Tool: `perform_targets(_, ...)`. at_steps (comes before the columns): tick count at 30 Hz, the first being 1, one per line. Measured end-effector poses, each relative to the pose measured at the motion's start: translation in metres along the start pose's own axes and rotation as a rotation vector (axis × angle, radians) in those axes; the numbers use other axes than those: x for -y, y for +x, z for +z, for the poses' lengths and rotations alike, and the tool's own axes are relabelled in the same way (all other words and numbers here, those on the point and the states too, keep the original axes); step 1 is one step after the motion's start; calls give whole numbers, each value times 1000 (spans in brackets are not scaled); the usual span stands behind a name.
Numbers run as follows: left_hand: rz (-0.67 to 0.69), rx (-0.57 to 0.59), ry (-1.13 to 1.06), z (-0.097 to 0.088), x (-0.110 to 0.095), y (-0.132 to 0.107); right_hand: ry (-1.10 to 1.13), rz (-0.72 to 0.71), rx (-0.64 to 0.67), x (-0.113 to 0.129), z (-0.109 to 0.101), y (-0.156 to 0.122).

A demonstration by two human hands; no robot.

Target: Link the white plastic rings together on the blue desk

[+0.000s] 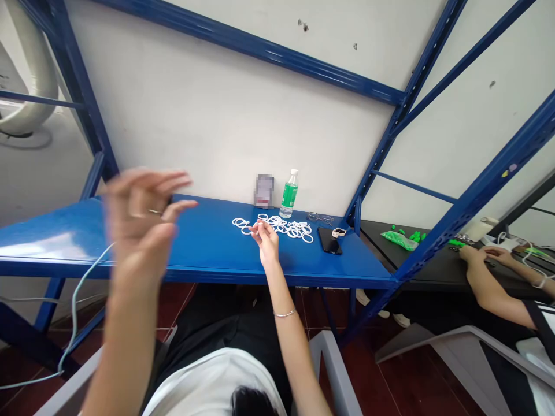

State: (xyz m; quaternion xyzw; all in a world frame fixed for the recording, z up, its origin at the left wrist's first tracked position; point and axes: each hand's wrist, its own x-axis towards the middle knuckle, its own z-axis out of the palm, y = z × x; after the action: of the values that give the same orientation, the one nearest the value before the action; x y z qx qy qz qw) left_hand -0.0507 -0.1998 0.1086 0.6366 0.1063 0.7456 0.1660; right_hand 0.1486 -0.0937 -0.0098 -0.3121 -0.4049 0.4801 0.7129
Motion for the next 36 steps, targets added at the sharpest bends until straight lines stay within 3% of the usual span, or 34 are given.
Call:
perform_targets(3, -333, 93, 211, 32, 65, -44, 16, -6, -107, -6, 4, -12)
perform_targets(5, -501, 200, 237, 49, 107, -73, 20, 43, -113, -11, 2, -21)
perform_targets(8, -585, 286, 208, 63, 142, -101, -30, 50, -76, -16, -3, -29)
perform_targets(12, -674, 391, 133, 67, 149, -106, -85, 74, -73, -17, -8, -21)
perform_targets(17, -885, 196, 109, 83, 164, -86, -105, 104, -165, -20, -4, 10)
perform_targets(20, -875, 144, 126, 91, 169, -79, -76, 69, -243, -27, 5, 19)
perform_targets(24, -836, 94, 149, 81, 163, -86, -43, 20, -277, -41, 19, 9)
perform_targets(29, -823, 96, 112, 64, 160, -96, -24, -7, -218, -42, 22, -8)
perform_targets(36, -820, 109, 110, 65, 168, -98, 7, 43, -122, -30, 10, -10)
